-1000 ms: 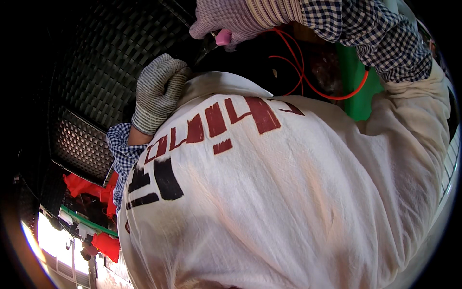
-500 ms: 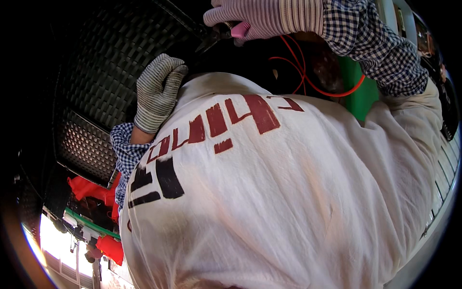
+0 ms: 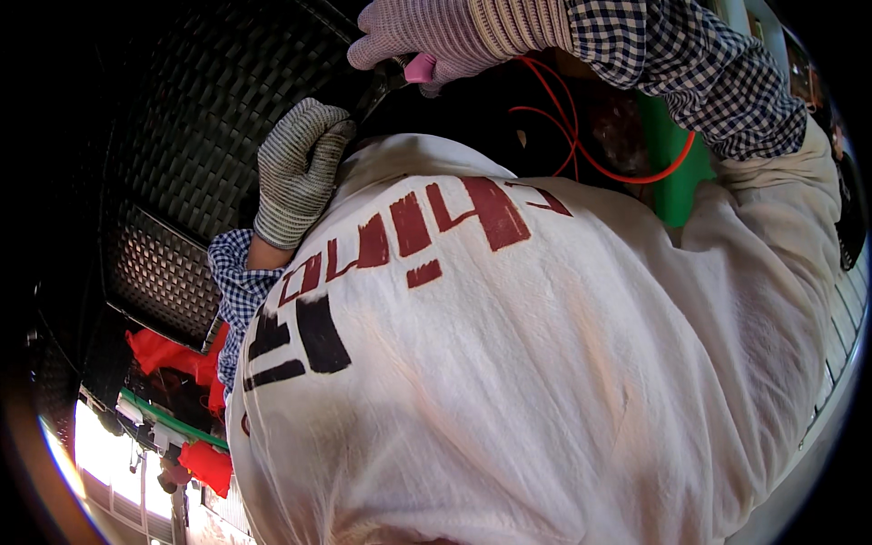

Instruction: The person repairs a piece of wicker furniture by manipulating strips of material, trimming them with pliers, and applying heat with a heat gun to the joints.

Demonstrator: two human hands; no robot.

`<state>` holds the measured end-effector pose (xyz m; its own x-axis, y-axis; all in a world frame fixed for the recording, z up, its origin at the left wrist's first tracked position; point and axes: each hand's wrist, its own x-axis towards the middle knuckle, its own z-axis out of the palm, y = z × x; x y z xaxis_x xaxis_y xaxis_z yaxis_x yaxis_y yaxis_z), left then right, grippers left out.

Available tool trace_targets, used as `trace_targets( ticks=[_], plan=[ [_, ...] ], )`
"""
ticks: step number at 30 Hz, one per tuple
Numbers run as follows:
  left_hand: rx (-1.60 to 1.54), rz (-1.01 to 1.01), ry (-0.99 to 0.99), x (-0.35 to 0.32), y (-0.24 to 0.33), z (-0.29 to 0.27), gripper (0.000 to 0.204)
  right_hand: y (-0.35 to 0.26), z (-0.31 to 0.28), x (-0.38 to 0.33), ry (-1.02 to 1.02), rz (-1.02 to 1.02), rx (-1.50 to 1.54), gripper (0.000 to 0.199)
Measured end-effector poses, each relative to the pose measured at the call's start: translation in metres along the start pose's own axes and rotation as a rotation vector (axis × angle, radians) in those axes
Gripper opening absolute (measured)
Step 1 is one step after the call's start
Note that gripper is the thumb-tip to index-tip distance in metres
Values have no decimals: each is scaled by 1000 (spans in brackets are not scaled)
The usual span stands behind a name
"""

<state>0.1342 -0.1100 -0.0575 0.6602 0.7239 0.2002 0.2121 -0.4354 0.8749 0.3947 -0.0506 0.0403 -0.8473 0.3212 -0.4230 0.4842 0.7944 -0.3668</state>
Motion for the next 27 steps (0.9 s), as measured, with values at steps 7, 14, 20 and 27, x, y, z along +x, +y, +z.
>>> trace_targets(
  ticks=[7,14,20,27],
  plan=[
    [-52,-39,-29,-2,2,1,10,11,34,-7,-86,148,551,25],
    [-15,-15,-23,0,4,-5,10,-9,8,0,-131,112,266,25],
    [-245,-291,260,-12,-13,-8,13,5,-7,10,89,125,-41,26],
    [-329,-332,402,9,19,-15,41,13,-77,-76,516,884,-300,41]
  ],
)
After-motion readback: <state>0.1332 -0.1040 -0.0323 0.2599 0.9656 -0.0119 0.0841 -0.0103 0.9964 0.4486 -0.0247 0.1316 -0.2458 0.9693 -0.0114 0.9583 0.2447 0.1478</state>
